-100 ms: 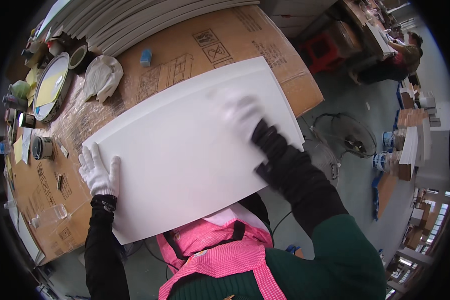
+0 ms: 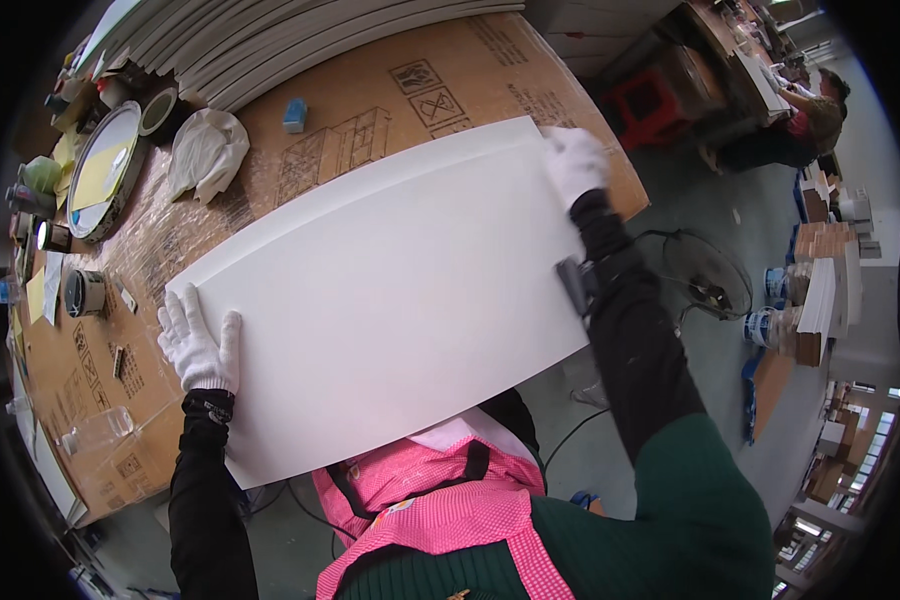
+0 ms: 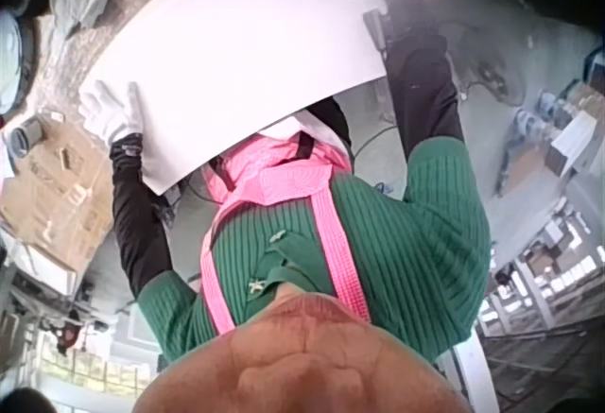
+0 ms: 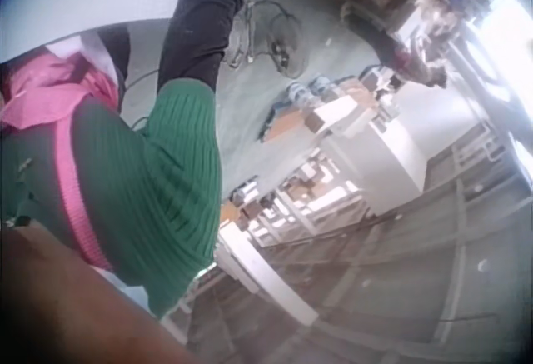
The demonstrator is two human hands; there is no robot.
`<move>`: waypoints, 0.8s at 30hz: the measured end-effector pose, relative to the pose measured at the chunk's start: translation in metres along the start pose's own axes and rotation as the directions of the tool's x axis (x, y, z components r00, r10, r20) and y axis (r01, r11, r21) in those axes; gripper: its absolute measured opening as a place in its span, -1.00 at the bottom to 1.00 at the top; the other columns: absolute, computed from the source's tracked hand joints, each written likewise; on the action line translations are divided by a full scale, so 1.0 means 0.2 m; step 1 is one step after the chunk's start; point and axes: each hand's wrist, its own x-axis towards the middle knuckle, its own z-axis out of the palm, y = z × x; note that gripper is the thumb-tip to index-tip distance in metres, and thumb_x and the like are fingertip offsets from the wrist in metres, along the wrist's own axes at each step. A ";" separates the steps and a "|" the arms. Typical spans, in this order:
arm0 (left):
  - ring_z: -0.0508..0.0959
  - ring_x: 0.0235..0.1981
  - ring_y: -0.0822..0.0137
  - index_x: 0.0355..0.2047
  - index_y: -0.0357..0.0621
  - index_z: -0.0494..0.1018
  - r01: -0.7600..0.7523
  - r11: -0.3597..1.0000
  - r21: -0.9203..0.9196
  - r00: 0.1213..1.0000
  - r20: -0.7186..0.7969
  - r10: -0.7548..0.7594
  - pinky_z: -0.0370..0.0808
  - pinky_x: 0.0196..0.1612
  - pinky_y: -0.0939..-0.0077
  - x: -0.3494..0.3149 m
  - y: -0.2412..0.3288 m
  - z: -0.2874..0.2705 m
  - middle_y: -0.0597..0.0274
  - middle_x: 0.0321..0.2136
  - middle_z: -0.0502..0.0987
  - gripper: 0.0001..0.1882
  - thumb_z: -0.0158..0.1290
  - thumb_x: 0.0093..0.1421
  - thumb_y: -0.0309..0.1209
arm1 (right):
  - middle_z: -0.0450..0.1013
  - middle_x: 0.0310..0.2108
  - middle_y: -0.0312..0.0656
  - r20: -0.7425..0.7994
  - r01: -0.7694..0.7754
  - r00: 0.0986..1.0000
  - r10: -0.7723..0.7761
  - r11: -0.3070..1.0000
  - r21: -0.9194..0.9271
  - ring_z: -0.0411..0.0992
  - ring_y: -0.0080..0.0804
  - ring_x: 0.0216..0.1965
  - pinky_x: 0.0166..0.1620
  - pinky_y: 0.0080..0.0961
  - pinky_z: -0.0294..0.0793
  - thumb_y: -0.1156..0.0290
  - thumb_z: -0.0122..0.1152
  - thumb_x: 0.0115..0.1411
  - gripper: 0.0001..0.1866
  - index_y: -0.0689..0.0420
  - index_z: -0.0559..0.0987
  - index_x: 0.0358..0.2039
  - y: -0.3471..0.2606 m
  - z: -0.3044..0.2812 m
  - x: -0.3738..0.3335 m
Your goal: Polishing and cleaning white furniture panels using a polishing block and cloth.
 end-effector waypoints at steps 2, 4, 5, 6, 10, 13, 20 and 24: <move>0.00 0.39 -0.26 0.40 0.01 0.07 0.016 1.000 0.015 1.000 0.011 -0.016 -0.09 0.38 -0.11 0.01 0.02 -0.01 -0.09 0.42 -0.04 -0.15 -0.01 0.23 0.15 | 0.54 -0.42 0.03 0.080 -0.088 0.992 0.098 0.989 -0.118 0.51 0.05 -0.27 -0.20 -0.17 0.51 0.19 0.15 0.17 -0.74 0.08 0.67 -0.30 0.04 -0.08 0.10; 0.00 0.39 -0.26 0.40 0.00 0.08 0.017 1.000 0.008 1.000 0.012 -0.017 -0.11 0.38 -0.11 0.02 0.02 -0.01 -0.10 0.42 -0.04 -0.15 -0.01 0.23 0.14 | 0.53 -0.40 0.03 0.023 0.025 0.999 -0.025 1.000 0.002 0.51 0.04 -0.28 -0.21 -0.17 0.50 0.17 0.20 0.17 -0.74 0.09 0.65 -0.33 -0.11 0.00 0.00; -0.01 0.39 -0.25 0.40 -0.01 0.08 0.012 1.000 0.004 1.000 0.017 -0.012 -0.12 0.38 -0.11 0.02 0.01 -0.01 -0.11 0.42 -0.04 -0.16 -0.02 0.23 0.13 | 0.53 -0.39 0.03 -0.082 0.150 0.986 -0.144 0.986 0.069 0.50 0.04 -0.29 -0.22 -0.15 0.49 0.16 0.23 0.16 -0.74 0.11 0.63 -0.38 -0.20 0.09 -0.07; -0.01 0.39 -0.25 0.40 -0.01 0.08 0.011 1.000 0.005 1.000 0.019 -0.011 -0.12 0.38 -0.11 0.01 0.00 0.01 -0.11 0.42 -0.04 -0.16 -0.02 0.23 0.13 | 0.53 -0.39 0.03 -0.080 0.148 0.987 -0.143 0.987 0.069 0.50 0.04 -0.29 -0.22 -0.15 0.49 0.16 0.23 0.16 -0.74 0.11 0.63 -0.38 -0.23 0.13 -0.13; -0.01 0.40 -0.25 0.40 -0.02 0.08 0.002 1.000 -0.027 1.000 0.017 -0.001 -0.13 0.38 -0.10 0.02 0.00 0.01 -0.13 0.42 -0.04 -0.16 -0.02 0.22 0.11 | 0.53 -0.36 0.03 0.012 0.003 1.000 -0.003 1.000 -0.016 0.51 0.00 -0.28 -0.22 -0.16 0.49 0.17 0.27 0.13 -0.74 0.11 0.63 -0.38 -0.08 0.03 -0.01; 0.00 0.39 -0.25 0.40 -0.03 0.08 0.000 1.000 -0.014 1.000 0.018 0.000 -0.13 0.38 -0.09 0.02 0.01 -0.01 -0.14 0.42 -0.03 -0.16 -0.02 0.22 0.11 | 0.53 -0.29 -0.03 0.074 0.039 0.997 -0.029 0.990 -0.133 0.50 -0.04 -0.21 -0.13 -0.16 0.50 0.20 0.17 0.19 -0.71 0.10 0.65 -0.18 0.23 -0.04 0.15; 0.00 0.40 -0.23 0.40 -0.02 0.08 0.000 1.000 0.000 1.000 0.029 0.000 -0.11 0.38 -0.07 0.02 0.01 0.01 -0.13 0.41 -0.01 -0.19 -0.05 0.26 0.11 | 0.49 -0.35 -0.26 0.124 0.467 0.864 -0.488 0.869 0.161 0.48 -0.21 -0.27 -0.21 -0.35 0.51 0.40 0.23 0.18 -0.79 -0.05 0.65 -0.16 0.14 -0.10 0.12; 0.02 0.40 -0.18 0.40 0.02 0.07 -0.004 0.998 0.057 1.000 0.013 0.003 -0.07 0.38 -0.03 0.02 -0.04 0.03 -0.10 0.41 0.00 -0.21 -0.09 0.28 0.13 | 0.48 -0.38 -0.29 0.111 0.600 0.787 -0.607 0.795 0.093 0.48 -0.28 -0.29 -0.27 -0.38 0.50 0.45 0.21 0.17 -0.74 -0.10 0.65 -0.12 0.15 -0.17 -0.01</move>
